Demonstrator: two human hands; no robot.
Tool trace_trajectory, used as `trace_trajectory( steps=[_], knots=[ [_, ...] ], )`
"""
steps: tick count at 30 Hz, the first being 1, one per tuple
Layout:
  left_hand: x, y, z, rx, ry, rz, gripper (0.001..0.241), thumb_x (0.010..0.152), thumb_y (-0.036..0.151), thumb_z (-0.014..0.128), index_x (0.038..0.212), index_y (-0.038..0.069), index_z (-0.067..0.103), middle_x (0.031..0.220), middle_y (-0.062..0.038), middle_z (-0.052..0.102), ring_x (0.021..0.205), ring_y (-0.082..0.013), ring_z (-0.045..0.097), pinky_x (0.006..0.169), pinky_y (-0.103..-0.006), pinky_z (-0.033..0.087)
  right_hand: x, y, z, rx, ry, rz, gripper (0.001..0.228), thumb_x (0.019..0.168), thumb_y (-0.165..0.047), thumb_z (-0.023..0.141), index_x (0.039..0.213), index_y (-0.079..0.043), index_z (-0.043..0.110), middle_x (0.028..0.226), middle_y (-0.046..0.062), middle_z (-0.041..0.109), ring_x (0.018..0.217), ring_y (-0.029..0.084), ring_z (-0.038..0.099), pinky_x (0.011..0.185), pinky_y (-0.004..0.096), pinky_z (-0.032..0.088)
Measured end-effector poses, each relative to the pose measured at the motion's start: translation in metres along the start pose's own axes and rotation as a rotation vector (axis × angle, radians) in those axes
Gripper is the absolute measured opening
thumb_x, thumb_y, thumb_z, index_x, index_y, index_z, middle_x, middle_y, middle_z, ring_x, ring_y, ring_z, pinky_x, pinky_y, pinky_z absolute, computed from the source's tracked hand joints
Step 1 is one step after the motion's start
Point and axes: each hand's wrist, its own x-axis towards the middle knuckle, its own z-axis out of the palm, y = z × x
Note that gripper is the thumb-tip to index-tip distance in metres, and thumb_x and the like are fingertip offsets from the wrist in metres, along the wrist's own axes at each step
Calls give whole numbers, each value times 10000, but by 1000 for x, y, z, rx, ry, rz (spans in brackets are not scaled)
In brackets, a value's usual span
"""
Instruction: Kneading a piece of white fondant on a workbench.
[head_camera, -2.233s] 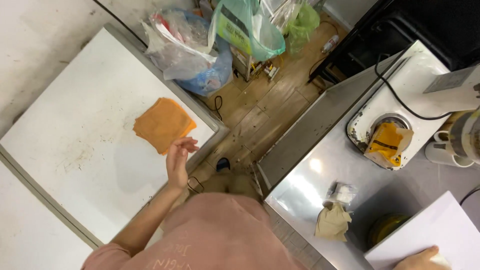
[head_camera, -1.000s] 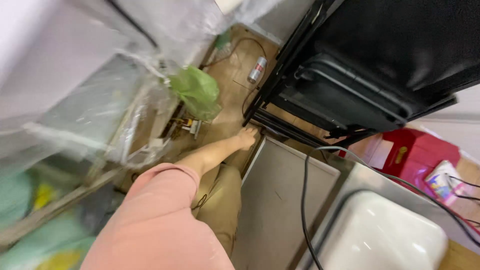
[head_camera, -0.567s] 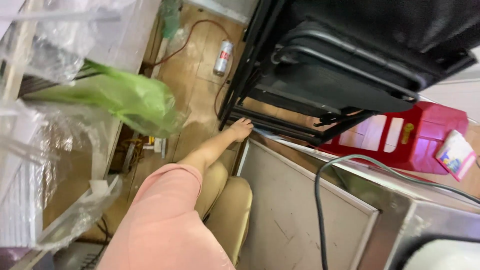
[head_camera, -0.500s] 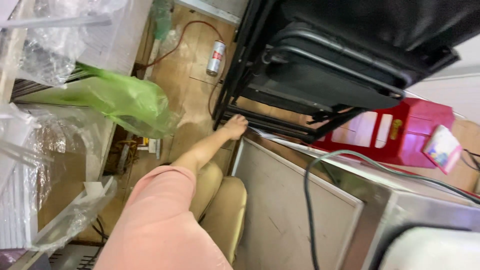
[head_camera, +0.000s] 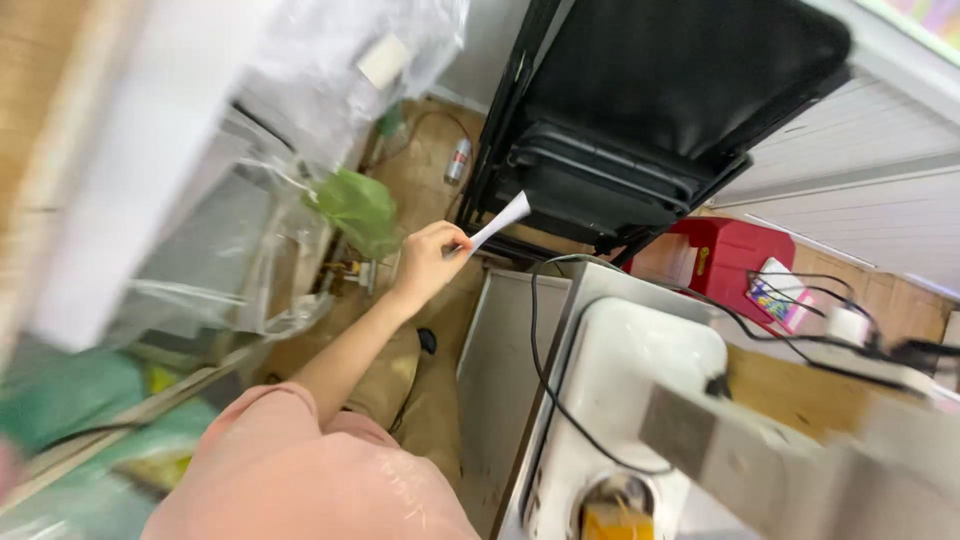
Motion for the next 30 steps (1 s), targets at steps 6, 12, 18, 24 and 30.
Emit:
trace_trajectory(
  steps=[6, 12, 18, 24, 30],
  knots=[
    [-35, 229, -116, -68, -142, 266, 93, 1001, 70, 644, 1066, 68, 710, 1002, -84, 666, 684, -179, 653, 634, -292, 530, -40, -76, 88, 193, 65, -44, 700, 873, -382, 770, 1426, -16, 547, 1418, 128, 588, 1300, 207, 579, 1110, 351, 449],
    [-134, 318, -152, 15, -80, 1250, 130, 1037, 79, 656, 1144, 145, 687, 1146, 14, 688, 866, -150, 666, 727, -299, 547, -77, -119, 201, 367, 214, -76, 727, 865, -400, 778, 1435, -17, 543, 1413, 117, 593, 1291, 193, 582, 1101, 340, 449],
    [-275, 331, -131, -184, -657, 1687, 147, 913, 129, 669, 1059, 136, 683, 1202, -18, 715, 962, -154, 652, 930, -347, 526, -118, -312, 162, 467, 389, 9, 753, 856, -418, 786, 1445, -18, 540, 1407, 106, 598, 1283, 179, 584, 1092, 329, 450],
    [-373, 290, -105, -6, -867, 1749, 123, 918, 172, 694, 1038, 148, 678, 1148, 8, 694, 998, -152, 664, 1022, -371, 506, -148, -331, 140, 268, 732, 444, 304, 959, -151, 745, 1197, 36, 730, 1023, 86, 763, 895, 125, 678, 784, 258, 542],
    [-444, 312, -85, -305, -924, 1023, 420, 827, 282, 822, 1183, 84, 717, 1229, -77, 706, 1117, -270, 667, 1007, -426, 480, -303, -310, 117, 295, 1086, 413, 197, 989, -68, 728, 1151, 43, 731, 952, 18, 733, 823, 50, 627, 732, 183, 506]
  ],
)
